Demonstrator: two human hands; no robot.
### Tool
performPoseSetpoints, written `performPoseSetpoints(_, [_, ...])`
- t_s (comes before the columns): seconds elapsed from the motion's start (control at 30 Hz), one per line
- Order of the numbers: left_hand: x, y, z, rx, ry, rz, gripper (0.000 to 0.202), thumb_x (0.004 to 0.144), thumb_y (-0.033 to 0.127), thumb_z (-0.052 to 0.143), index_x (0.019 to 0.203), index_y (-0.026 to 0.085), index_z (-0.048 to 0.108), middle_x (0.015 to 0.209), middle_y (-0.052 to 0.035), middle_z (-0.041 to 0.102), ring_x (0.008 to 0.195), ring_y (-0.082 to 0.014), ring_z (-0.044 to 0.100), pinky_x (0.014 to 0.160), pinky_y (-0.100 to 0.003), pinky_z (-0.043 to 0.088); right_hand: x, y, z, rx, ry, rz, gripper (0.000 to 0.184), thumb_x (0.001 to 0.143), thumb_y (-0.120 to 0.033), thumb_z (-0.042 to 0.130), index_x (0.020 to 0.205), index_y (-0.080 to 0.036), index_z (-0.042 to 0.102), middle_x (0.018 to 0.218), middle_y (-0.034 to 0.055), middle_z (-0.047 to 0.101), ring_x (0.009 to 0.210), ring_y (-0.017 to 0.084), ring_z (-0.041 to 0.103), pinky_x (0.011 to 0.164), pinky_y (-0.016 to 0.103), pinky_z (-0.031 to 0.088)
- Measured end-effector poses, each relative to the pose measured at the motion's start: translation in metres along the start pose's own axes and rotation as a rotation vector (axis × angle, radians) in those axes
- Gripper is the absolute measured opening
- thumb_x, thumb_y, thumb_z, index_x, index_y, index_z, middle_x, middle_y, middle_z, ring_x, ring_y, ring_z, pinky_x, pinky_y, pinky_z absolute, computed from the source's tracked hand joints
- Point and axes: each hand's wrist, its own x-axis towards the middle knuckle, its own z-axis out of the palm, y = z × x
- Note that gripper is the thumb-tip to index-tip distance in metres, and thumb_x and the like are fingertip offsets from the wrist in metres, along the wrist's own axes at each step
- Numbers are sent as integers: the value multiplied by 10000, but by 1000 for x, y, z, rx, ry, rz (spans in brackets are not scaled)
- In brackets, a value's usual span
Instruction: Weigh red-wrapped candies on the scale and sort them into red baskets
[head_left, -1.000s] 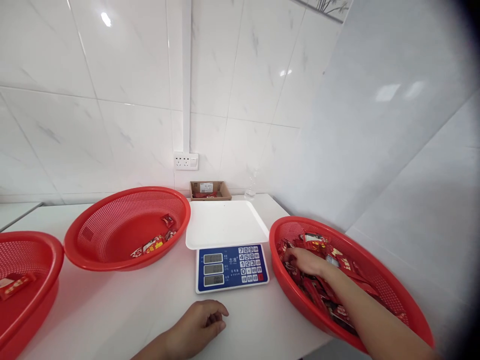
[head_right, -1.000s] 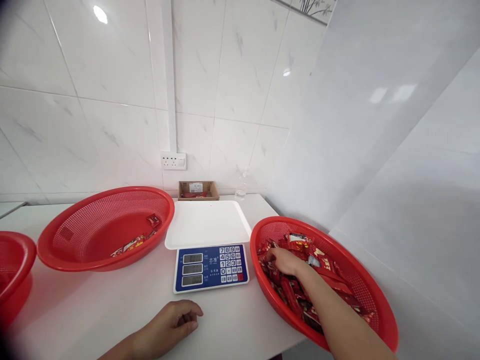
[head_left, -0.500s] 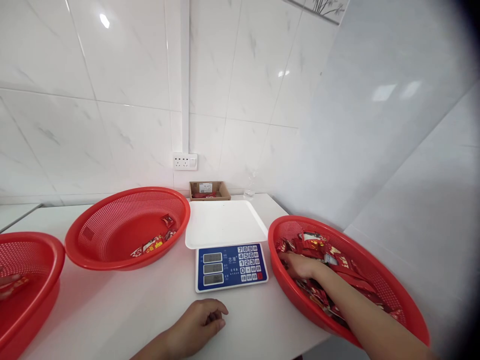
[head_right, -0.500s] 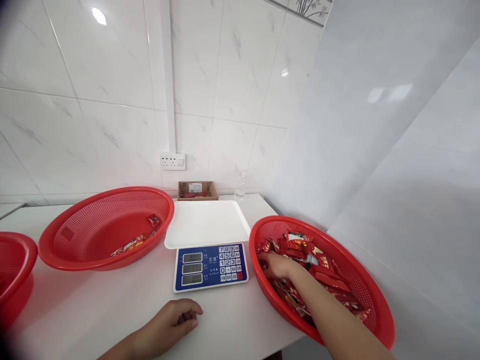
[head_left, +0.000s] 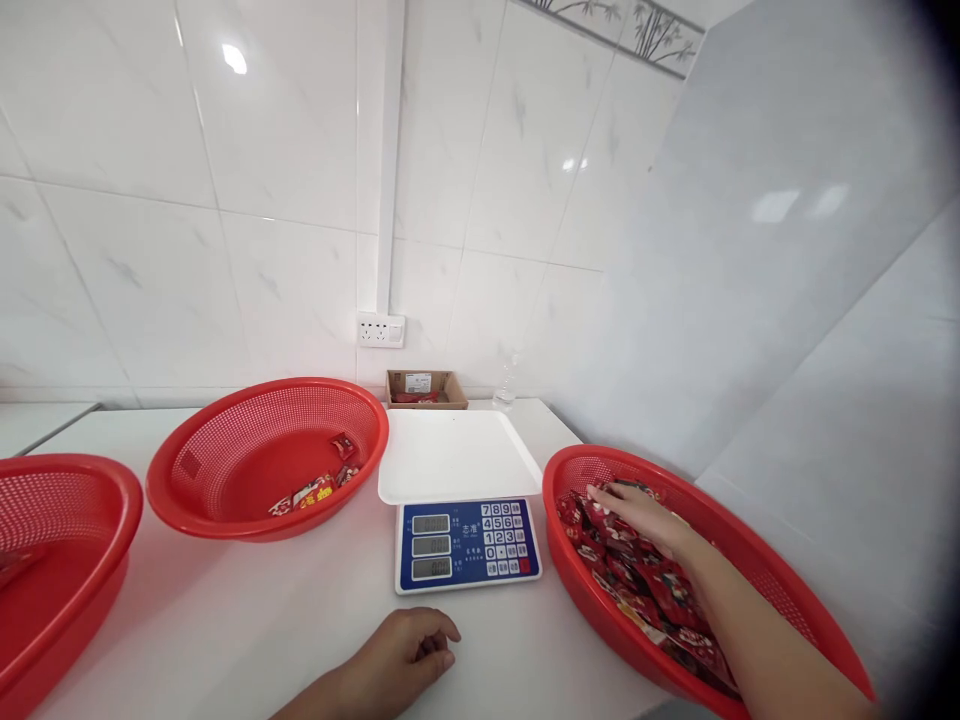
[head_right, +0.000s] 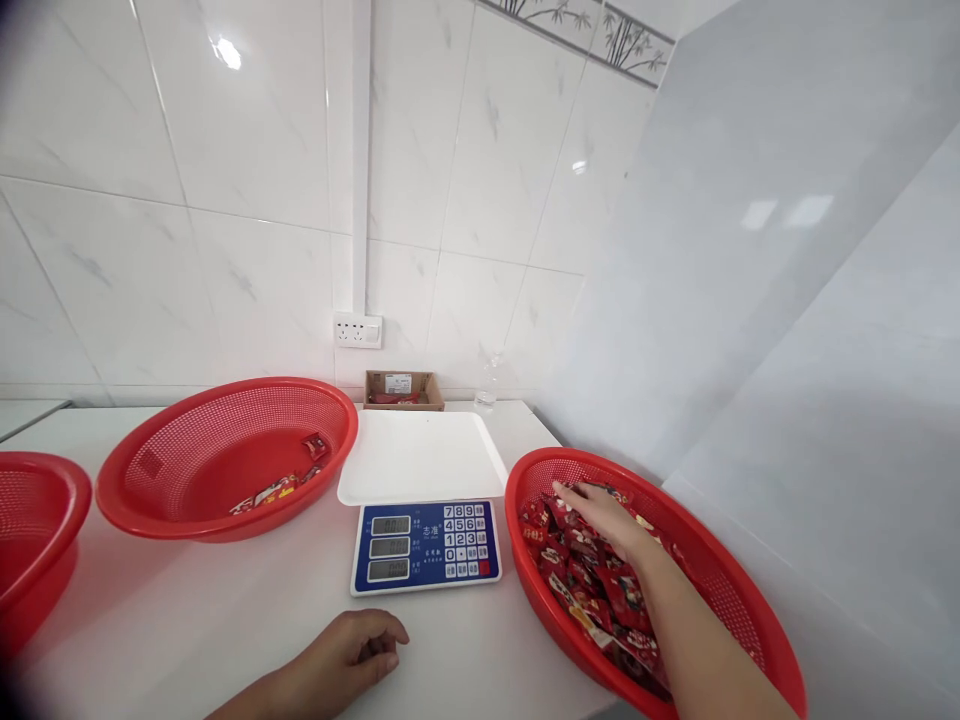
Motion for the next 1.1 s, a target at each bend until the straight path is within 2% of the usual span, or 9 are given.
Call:
performPoseSetpoints(0.13, [-1,-1,0,-10,-2,8,264,805,326,501,1000,205,633,866,-24,635,755,-145,560,672,-225,437,-3,-16,-11,96,67,-13,602,826,-646,292,1083,-184,580,1050,124,656,965,262,615,724,327,511])
performPoseSetpoints(0.3, [-3,-5,0,-11,9,35,267,805,326,507,1003,202,634,888,-34,644,778,-152,578,689,-227,447,6,-61,-5,131,109,-127,541,830,-624,320,1026,-185,568,1015,106,660,948,221,617,711,267,502])
performPoseSetpoints(0.37, [-3,-6,1,-9,13,46,274,801,323,512,1007,192,637,887,-43,647,771,-151,581,685,-225,452,14,-84,8,105,116,-177,495,813,-610,372,951,-179,573,949,98,666,892,219,619,649,262,496])
performPoseSetpoints(0.47, [-1,-9,3,-5,25,56,290,796,331,522,1017,188,644,893,-52,651,756,-148,583,680,-222,456,25,-117,40,49,99,-249,412,788,-559,446,873,-177,572,852,78,662,793,210,615,553,253,471])
performPoseSetpoints(0.6, [3,-15,4,-3,27,74,309,789,353,538,1032,199,652,900,-50,656,734,-140,577,672,-216,456,36,-144,88,-6,39,-364,277,781,-382,495,962,-191,580,891,40,665,785,182,625,642,256,479])
performPoseSetpoints(0.67, [4,-19,4,-4,10,79,325,781,359,552,1046,200,653,895,-53,660,714,-135,573,661,-214,455,40,-150,105,-34,30,-406,310,760,-289,503,1049,-196,570,1005,42,653,884,189,616,753,274,468])
performPoseSetpoints(0.77, [6,-23,3,-33,-24,77,350,768,371,573,1066,205,654,878,-55,665,694,-132,574,653,-214,454,46,-151,116,-84,54,-429,351,752,-247,502,1093,-197,567,1129,53,611,1023,204,564,874,298,420])
performPoseSetpoints(0.97, [11,-28,3,-67,-33,110,393,753,454,591,1066,228,664,877,-52,674,699,-135,585,682,-225,461,61,-143,110,-190,151,-418,358,813,-280,436,1140,-182,544,1176,87,558,1099,212,515,940,322,381])
performPoseSetpoints(1.1, [13,-31,2,-51,-44,154,439,750,513,576,1060,216,668,876,-67,674,692,-142,582,677,-229,463,66,-141,107,-264,210,-413,431,829,-196,370,1243,-127,468,1263,138,474,1209,207,417,1021,322,297])
